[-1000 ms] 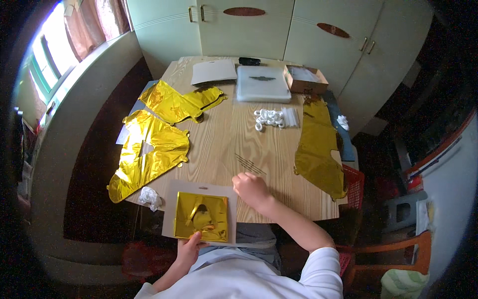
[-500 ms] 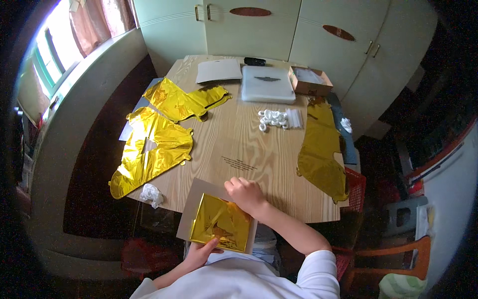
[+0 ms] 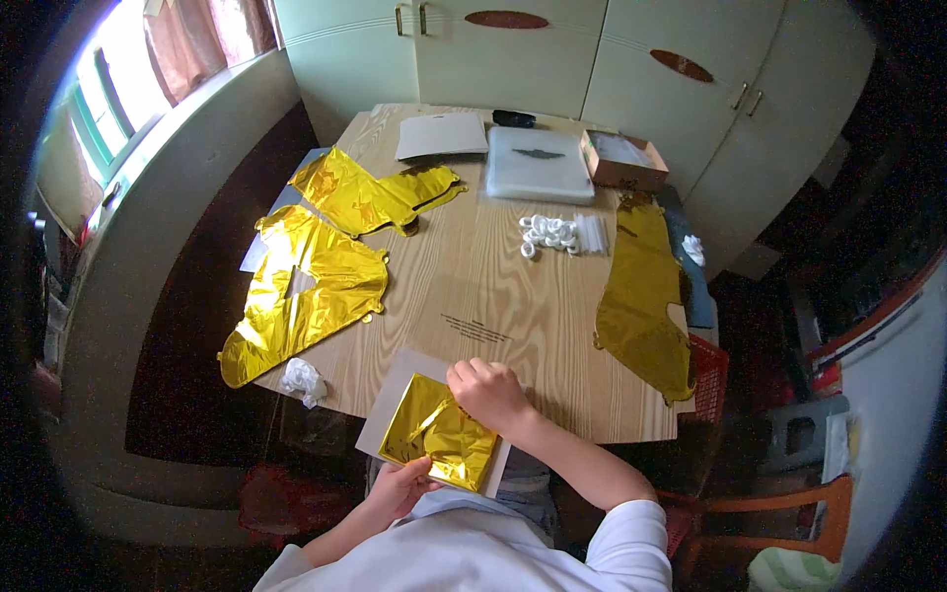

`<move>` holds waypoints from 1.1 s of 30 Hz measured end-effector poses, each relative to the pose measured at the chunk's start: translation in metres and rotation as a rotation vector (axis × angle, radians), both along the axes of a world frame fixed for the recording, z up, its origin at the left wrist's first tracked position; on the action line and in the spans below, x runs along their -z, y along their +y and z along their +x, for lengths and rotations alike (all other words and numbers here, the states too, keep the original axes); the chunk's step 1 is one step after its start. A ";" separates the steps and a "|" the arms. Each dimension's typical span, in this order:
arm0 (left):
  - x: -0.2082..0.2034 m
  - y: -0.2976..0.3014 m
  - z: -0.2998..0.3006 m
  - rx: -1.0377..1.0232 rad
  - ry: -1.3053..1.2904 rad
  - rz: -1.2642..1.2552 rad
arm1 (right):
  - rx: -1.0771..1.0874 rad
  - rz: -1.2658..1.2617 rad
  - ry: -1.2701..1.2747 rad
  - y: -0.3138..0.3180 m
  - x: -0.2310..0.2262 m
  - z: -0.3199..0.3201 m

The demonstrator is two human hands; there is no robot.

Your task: Folding and packing star-shaped balloons into plastic sleeves.

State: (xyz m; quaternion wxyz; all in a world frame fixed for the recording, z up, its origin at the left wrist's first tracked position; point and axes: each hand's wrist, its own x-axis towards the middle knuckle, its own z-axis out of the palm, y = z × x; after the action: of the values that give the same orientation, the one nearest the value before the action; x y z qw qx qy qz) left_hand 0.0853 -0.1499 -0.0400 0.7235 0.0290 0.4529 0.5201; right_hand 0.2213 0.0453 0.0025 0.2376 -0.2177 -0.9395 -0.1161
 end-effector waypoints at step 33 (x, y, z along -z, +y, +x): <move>-0.004 0.020 0.008 -0.090 0.034 0.073 | 0.000 -0.003 -0.114 -0.047 -0.019 0.018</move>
State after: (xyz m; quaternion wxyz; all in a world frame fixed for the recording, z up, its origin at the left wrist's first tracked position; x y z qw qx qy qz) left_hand 0.0934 -0.1296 -0.0363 0.6902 0.0438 0.4466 0.5677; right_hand 0.2397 -0.0022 0.0212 0.1832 -0.2112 -0.9517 -0.1271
